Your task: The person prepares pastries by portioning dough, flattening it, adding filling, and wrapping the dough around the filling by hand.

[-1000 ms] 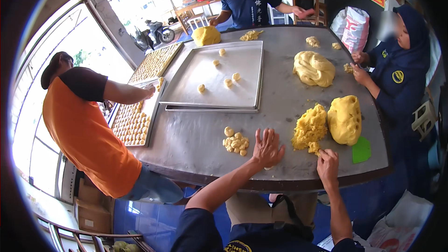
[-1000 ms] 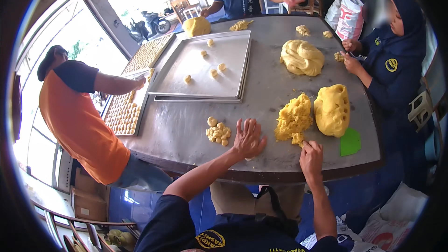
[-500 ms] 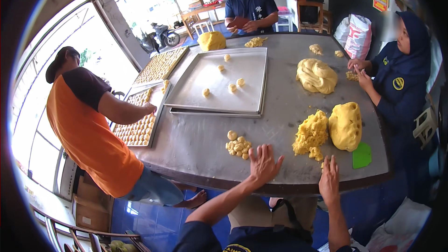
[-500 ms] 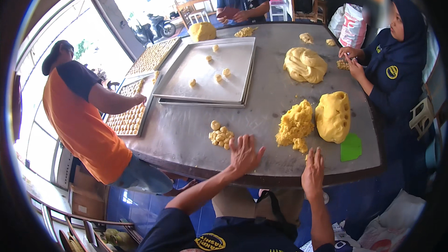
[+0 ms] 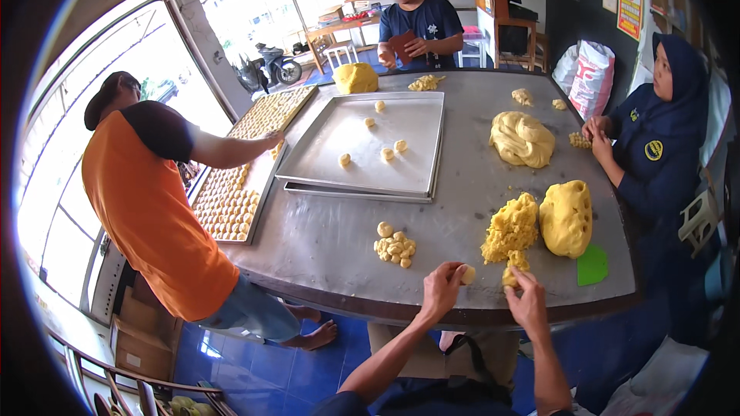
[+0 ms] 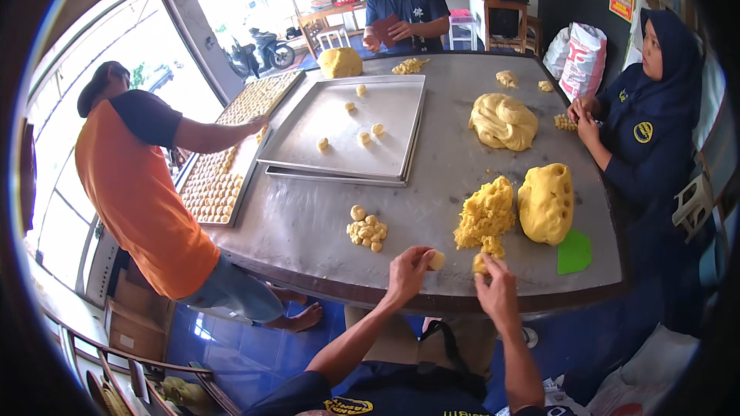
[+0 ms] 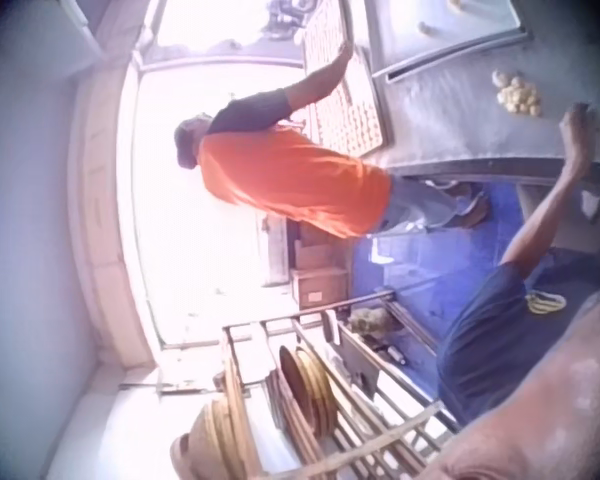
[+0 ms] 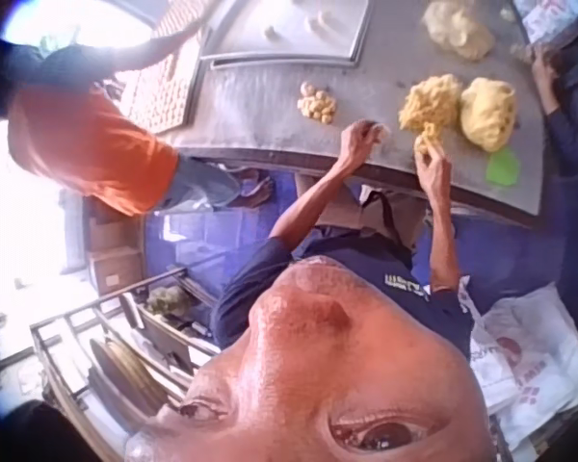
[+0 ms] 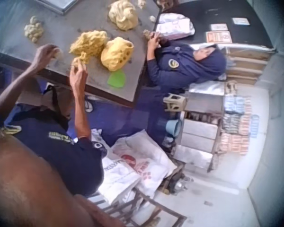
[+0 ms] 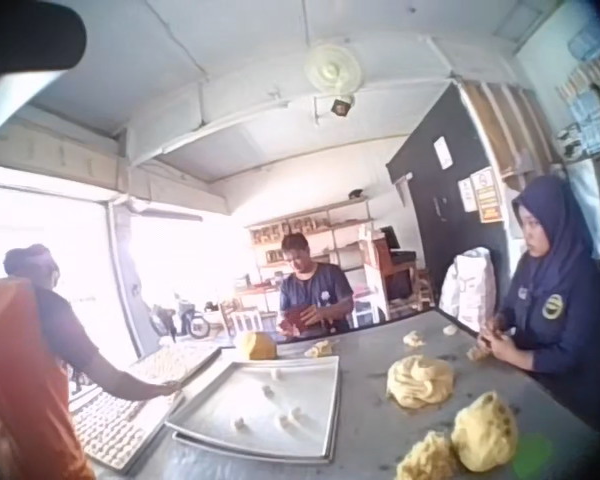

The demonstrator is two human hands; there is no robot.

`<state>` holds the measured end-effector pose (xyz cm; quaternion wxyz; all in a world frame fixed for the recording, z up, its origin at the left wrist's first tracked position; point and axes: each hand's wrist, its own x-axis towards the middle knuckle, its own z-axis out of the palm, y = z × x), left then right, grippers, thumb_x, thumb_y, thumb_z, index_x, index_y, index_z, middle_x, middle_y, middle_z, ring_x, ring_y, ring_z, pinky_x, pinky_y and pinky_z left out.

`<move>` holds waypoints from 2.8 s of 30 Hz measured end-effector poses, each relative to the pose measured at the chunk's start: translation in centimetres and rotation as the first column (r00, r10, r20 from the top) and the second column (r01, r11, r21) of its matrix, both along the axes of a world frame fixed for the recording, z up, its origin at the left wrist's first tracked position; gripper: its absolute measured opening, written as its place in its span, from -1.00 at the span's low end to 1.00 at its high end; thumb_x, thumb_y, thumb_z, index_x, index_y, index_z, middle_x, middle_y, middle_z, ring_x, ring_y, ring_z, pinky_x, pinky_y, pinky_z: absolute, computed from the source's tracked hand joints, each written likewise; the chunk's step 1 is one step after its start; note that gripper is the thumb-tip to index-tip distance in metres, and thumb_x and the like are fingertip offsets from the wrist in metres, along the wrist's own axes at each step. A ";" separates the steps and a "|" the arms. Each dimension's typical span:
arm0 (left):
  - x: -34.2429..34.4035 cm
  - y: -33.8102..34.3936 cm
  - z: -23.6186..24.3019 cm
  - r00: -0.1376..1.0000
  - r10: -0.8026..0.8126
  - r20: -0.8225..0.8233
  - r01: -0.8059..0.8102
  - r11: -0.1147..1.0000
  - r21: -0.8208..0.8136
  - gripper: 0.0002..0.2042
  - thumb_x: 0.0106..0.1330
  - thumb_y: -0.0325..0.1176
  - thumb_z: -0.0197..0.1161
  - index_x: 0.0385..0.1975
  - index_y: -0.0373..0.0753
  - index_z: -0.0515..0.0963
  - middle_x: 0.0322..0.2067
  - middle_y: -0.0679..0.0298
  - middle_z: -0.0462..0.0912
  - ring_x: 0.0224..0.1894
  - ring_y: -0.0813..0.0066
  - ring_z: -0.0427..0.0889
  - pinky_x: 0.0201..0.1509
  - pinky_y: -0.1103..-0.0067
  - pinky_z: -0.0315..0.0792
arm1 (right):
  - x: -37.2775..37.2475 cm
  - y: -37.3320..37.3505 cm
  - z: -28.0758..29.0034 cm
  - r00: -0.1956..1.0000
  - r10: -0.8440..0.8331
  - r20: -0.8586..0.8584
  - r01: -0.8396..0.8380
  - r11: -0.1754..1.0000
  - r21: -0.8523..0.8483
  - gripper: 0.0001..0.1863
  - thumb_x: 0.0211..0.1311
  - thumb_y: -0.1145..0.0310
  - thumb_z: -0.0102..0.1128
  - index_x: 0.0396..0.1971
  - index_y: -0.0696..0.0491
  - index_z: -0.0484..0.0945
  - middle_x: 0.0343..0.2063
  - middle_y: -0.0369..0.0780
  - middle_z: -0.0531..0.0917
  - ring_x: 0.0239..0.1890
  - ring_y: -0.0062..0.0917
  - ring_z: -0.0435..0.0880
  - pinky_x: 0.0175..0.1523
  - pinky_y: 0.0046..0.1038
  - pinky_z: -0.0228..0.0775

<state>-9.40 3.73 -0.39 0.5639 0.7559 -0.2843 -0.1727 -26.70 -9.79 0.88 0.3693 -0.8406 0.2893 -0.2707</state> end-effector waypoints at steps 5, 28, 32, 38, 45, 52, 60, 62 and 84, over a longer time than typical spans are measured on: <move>-2.6 -2.2 -0.3 0.976 -0.146 0.162 0.152 0.988 -0.027 -0.74 0.54 -0.27 0.19 -0.03 -0.34 0.68 -0.26 -0.01 0.81 -0.24 0.35 0.84 -0.15 0.46 0.64 | 3.8 3.1 -0.6 0.994 -0.022 0.103 0.041 0.981 -0.190 -0.64 0.24 0.60 0.27 0.06 0.22 0.67 -0.09 0.04 0.71 -0.01 -0.03 0.67 0.14 -0.17 0.50; 1.5 0.6 -2.2 0.933 -0.353 0.065 0.354 0.935 -0.003 -0.71 0.20 -0.35 0.47 -0.18 -0.31 0.57 -0.31 -0.01 0.74 -0.19 0.01 0.76 -0.11 0.29 0.59 | 6.0 1.7 -1.0 0.965 0.143 0.220 -0.219 0.903 0.370 -0.63 0.15 0.60 0.47 -0.01 0.29 0.71 -0.14 -0.04 0.79 -0.15 -0.51 0.79 -0.03 -0.50 0.67; 1.0 0.0 -2.2 0.889 -0.423 0.173 0.447 0.883 -0.140 -0.72 0.25 -0.30 0.45 -0.19 -0.33 0.59 -0.30 -0.02 0.73 -0.22 0.04 0.76 -0.13 0.29 0.58 | 6.6 0.4 -3.9 0.984 0.166 0.069 -0.179 0.923 0.340 -0.50 -0.01 0.49 0.60 0.00 0.27 0.70 -0.10 0.03 0.76 -0.16 -0.34 0.82 -0.05 -0.43 0.65; 1.8 -0.1 -3.1 0.876 -0.423 0.230 0.393 0.905 0.166 -0.67 0.37 -0.19 0.40 -0.09 -0.33 0.63 -0.29 -0.03 0.73 -0.28 0.13 0.74 -0.16 0.29 0.56 | 5.3 -0.2 -0.4 1.000 0.023 -0.007 -0.024 0.975 -0.220 -0.60 0.16 0.53 0.42 0.03 0.28 0.65 0.00 0.06 0.67 0.03 -0.08 0.69 0.18 -0.22 0.53; 2.9 0.3 -1.0 0.928 -0.297 -0.226 0.334 0.930 0.152 -0.52 0.63 0.01 0.01 -0.24 -0.36 0.56 -0.39 0.19 0.56 -0.32 0.44 0.52 -0.13 0.42 0.48 | 3.9 -3.8 -1.7 0.971 -0.089 -0.223 0.030 0.966 -0.257 -0.63 0.25 0.54 0.32 0.07 0.27 0.62 0.07 0.02 0.62 0.12 -0.06 0.60 0.21 -0.17 0.49; 4.2 3.2 -2.8 0.942 -0.316 0.110 0.316 0.949 0.015 -0.71 0.68 -0.17 -0.06 -0.09 -0.28 0.45 -0.17 0.17 0.45 -0.12 0.39 0.44 0.10 0.46 0.37 | 1.2 -2.3 -3.7 0.986 -0.160 -0.044 0.121 0.876 -0.467 -0.62 0.26 0.59 0.28 0.09 0.20 0.67 0.13 0.06 0.63 0.15 -0.11 0.64 0.25 -0.20 0.51; 3.9 2.3 -1.6 0.671 -0.306 0.675 0.282 0.948 0.149 -0.86 0.47 -0.37 0.21 -0.11 -0.27 0.56 -0.21 0.11 0.59 -0.11 0.08 0.57 0.11 0.36 0.47 | 1.8 -3.6 -2.8 0.983 -0.185 0.007 0.181 0.954 -0.240 -0.66 0.29 0.63 0.22 0.07 0.26 0.66 0.08 0.06 0.68 0.05 -0.04 0.70 0.16 -0.24 0.57; 4.6 2.8 -1.2 0.865 -0.254 0.433 0.211 0.966 0.146 -0.86 0.44 -0.39 0.25 -0.10 -0.26 0.58 -0.15 0.12 0.68 -0.01 0.12 0.62 0.13 0.34 0.50 | 1.6 -3.2 -3.4 0.979 -0.193 -0.058 0.167 0.937 -0.306 -0.62 0.33 0.62 0.18 0.14 0.22 0.63 0.13 0.06 0.64 0.11 -0.02 0.66 0.19 -0.24 0.53; 5.5 4.0 -1.7 0.508 -0.357 0.784 0.133 0.932 0.338 -0.74 0.49 -0.20 0.12 -0.01 -0.21 0.58 -0.04 0.09 0.61 0.06 0.08 0.53 0.16 0.17 0.33 | 0.0 -4.1 -1.4 0.994 -0.046 -0.102 0.010 0.944 -0.330 -0.59 0.14 0.55 0.40 0.05 0.13 0.71 -0.03 -0.07 0.60 0.00 -0.09 0.59 0.14 -0.17 0.47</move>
